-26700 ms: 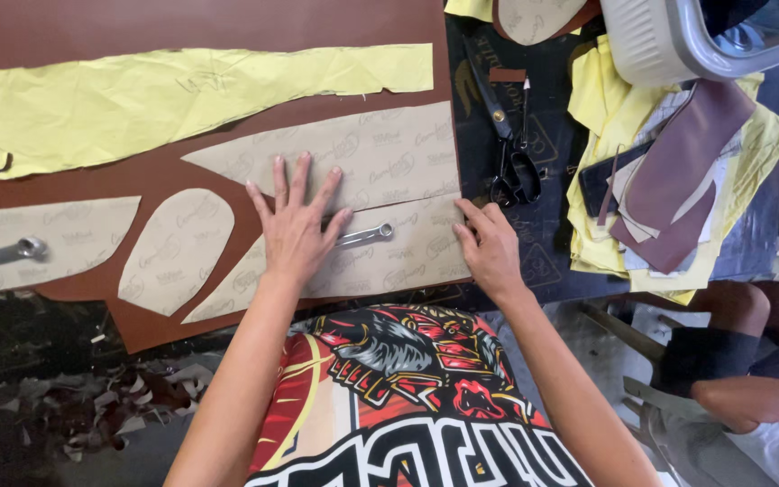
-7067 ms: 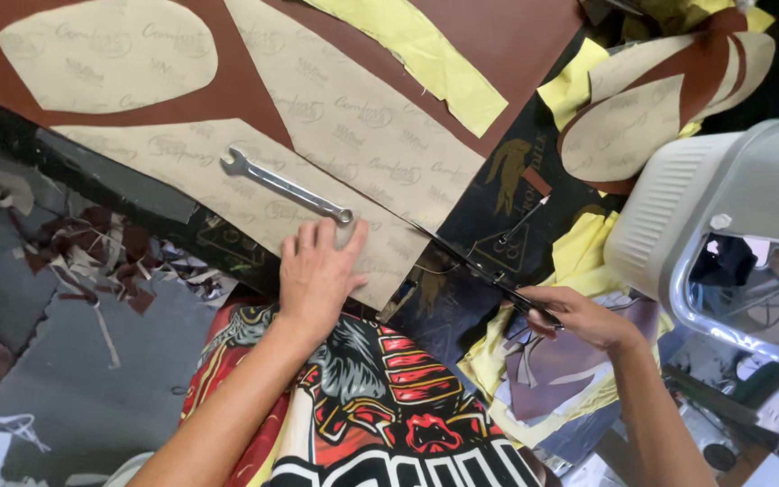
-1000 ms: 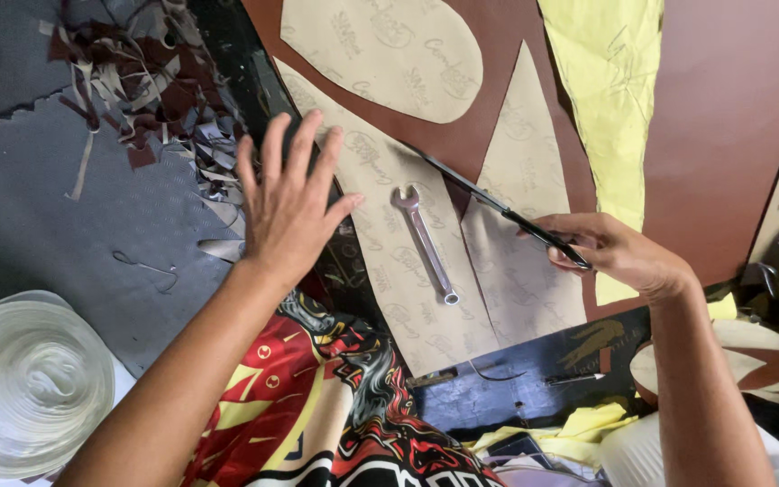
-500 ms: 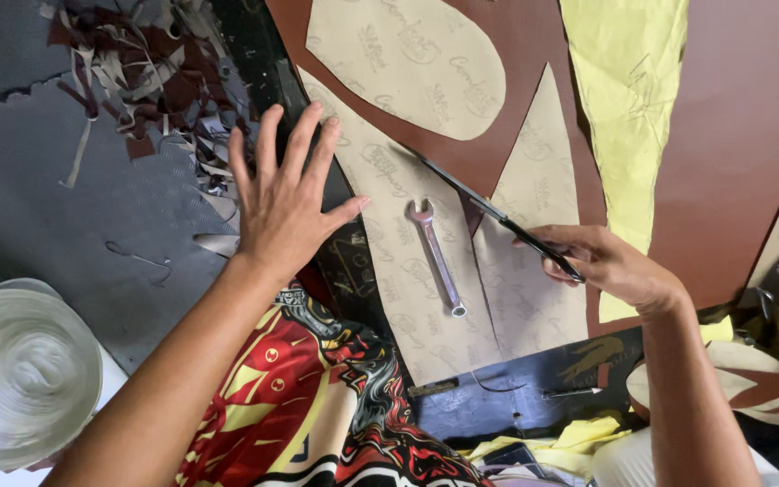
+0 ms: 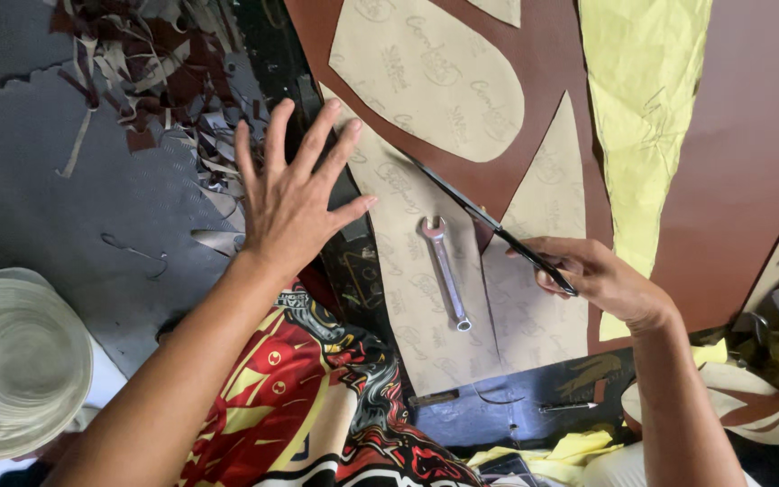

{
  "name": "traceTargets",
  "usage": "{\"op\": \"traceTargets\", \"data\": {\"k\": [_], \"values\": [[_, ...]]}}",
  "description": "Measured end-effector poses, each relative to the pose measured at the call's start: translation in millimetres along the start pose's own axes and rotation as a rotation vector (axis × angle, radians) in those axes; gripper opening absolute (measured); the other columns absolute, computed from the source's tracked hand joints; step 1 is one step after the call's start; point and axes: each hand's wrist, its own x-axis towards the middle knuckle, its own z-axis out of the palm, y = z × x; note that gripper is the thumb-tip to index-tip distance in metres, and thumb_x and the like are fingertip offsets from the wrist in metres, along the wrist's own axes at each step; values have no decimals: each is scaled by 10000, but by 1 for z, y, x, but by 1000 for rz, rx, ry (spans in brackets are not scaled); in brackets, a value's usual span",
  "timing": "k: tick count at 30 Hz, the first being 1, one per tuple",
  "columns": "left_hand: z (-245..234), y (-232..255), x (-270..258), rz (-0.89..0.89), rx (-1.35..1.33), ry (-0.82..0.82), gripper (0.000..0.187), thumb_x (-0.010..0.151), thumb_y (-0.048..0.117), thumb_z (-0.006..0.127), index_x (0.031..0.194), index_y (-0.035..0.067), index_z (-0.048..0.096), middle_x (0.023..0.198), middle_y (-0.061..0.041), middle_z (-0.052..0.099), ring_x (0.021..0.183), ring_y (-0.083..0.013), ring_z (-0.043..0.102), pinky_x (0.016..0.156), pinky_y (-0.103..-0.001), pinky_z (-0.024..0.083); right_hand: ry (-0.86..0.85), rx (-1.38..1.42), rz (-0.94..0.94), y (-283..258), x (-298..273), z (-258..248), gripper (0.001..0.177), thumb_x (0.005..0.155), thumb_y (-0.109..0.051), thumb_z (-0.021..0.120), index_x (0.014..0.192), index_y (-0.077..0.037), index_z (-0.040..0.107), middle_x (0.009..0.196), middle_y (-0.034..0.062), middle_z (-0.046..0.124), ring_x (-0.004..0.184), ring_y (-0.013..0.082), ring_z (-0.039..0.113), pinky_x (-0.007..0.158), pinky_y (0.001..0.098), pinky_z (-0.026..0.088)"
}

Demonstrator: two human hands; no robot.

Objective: The person uses large shears to cut brown leather pieces following paper templates. They secure the templates with a wrench, cut along the edges, and then remove the templates to reveal the cut leather shapes.

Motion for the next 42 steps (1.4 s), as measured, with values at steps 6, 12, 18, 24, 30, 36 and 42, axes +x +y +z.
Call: {"op": "traceTargets", "data": {"k": [6, 12, 18, 24, 30, 36, 42], "values": [[5, -3, -2, -11, 21, -21, 880, 916, 663, 690, 1631, 215, 440, 1707, 6, 314, 1550, -400, 223, 1191, -759, 55, -11, 25, 54, -7, 0, 3, 450, 872, -52, 565, 1299, -24, 706, 672, -19, 487, 621, 115, 416, 561, 293, 366], [10, -5, -3, -32, 8, -44, 929, 934, 714, 642, 1649, 174, 398, 1718, -8, 291, 1564, -396, 200, 1181, -779, 10, -19, 32, 9, -13, 13, 9, 480, 857, -47, 572, 1321, -14, 691, 673, -25, 475, 631, 109, 404, 556, 278, 340], [9, -6, -2, -21, -3, -17, 940, 913, 703, 665, 1644, 171, 407, 1708, -10, 297, 1566, -379, 186, 1184, -776, 14, -5, 29, 67, -19, 15, 11, 490, 853, -129, 628, 1325, -3, 679, 658, -12, 463, 613, 117, 406, 536, 288, 352], [9, -5, -2, -38, -18, -24, 1028, 886, 722, 664, 1635, 77, 380, 1711, -20, 280, 1563, -375, 185, 1185, -773, 32, -11, 85, -10, -31, 23, 20, 513, 857, -174, 571, 1327, 3, 678, 668, -23, 458, 614, 104, 393, 533, 273, 315], [13, -5, -2, -46, -8, -10, 1046, 883, 762, 625, 1631, 75, 377, 1705, -27, 271, 1557, -360, 182, 1178, -769, 43, -11, 54, -3, -32, 30, 25, 524, 815, -85, 567, 1316, 15, 683, 690, -21, 483, 620, 103, 438, 533, 274, 353], [19, -9, -5, -28, 13, 9, 1060, 905, 791, 599, 1654, 86, 345, 1724, -30, 260, 1580, -344, 160, 1198, -761, 42, -25, 200, -29, -35, 33, 37, 453, 908, -140, 595, 1331, 1, 679, 681, -33, 484, 623, 90, 441, 539, 266, 358], [27, -12, -5, -25, -14, 15, 1082, 881, 801, 604, 1653, 99, 317, 1722, -25, 248, 1576, -346, 151, 1192, -769, 35, 45, 123, -2, -33, 40, 44, 470, 897, -179, 673, 1335, -8, 678, 659, -31, 498, 616, 93, 461, 535, 269, 358]]}}
